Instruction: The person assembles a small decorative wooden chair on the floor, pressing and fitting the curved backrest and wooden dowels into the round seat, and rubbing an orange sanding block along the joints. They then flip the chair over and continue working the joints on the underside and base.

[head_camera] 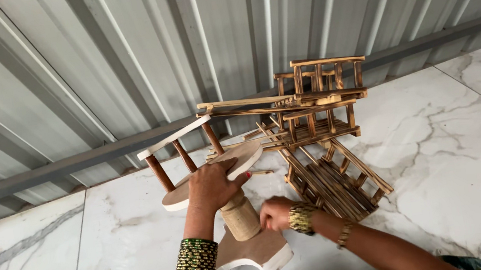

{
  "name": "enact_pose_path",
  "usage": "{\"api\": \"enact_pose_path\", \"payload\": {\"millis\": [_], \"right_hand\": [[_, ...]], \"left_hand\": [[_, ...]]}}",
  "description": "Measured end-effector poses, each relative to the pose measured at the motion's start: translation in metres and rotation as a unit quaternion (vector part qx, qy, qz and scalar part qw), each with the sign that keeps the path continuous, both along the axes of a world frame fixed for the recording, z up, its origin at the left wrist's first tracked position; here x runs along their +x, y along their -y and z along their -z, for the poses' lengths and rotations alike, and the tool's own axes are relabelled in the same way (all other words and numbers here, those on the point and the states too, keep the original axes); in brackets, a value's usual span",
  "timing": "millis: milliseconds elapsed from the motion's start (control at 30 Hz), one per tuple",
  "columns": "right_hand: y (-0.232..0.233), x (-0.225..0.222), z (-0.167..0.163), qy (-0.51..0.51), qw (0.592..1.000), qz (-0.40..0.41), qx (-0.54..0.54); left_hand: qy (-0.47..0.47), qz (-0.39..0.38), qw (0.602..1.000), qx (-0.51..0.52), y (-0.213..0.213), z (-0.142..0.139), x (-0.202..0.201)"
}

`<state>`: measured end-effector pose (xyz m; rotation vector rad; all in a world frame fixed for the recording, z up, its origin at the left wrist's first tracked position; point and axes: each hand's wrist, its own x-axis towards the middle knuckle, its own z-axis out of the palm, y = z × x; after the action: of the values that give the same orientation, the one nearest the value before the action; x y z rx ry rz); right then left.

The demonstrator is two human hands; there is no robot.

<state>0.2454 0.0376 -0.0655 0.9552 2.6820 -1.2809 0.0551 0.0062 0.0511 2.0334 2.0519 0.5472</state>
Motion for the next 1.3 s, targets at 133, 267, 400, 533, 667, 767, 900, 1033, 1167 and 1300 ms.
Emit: {"api": "enact_pose_path", "payload": {"millis": [133,267,400,533,667,767,900,1033,1167,1300], "right_hand": [[-0.001,0.025,-0.006,-0.087,0.99,-0.041,-0.101],[-0.03,0.031,0.003,0.043,0.978,0.168,0.118],[-0.018,0.023,0.015,-0.031,0.94,0.17,0.294],[0.017,0.022,0.028,-0.078,0.992,0.075,0.059],[0.018,0.029,0.026,-0.197,0.968,0.15,0.033],[0.004,0.033,0.031,-0.236,0.909,0.23,0.256],[0.013,0.037,0.048,-0.235,0.882,0.324,0.248],[0.045,0.041,0.062,-0.334,0.897,0.289,0.018],[0.047,0.038,0.052,-0.384,0.887,0.251,0.04],[0.032,0.023,0.039,-0.284,0.882,0.297,0.231]], "left_hand": [[0.002,-0.007,1.0,0.023,-0.003,0.003,-0.002],[0.007,-0.02,1.0,0.02,-0.003,0.004,-0.003],[0.013,-0.037,0.999,-0.005,-0.001,0.0,-0.007],[0.011,-0.034,0.999,-0.024,-0.001,-0.002,-0.01],[0.008,-0.038,0.999,-0.02,-0.004,0.002,-0.012],[0.003,-0.045,0.999,-0.008,-0.008,0.007,-0.015],[-0.019,-0.061,0.998,-0.012,-0.012,0.012,-0.029],[-0.026,-0.062,0.997,0.03,-0.014,0.015,-0.043],[-0.042,-0.052,0.998,0.017,-0.016,0.013,-0.045],[-0.054,-0.02,0.998,0.016,-0.014,0.009,-0.039]]}}
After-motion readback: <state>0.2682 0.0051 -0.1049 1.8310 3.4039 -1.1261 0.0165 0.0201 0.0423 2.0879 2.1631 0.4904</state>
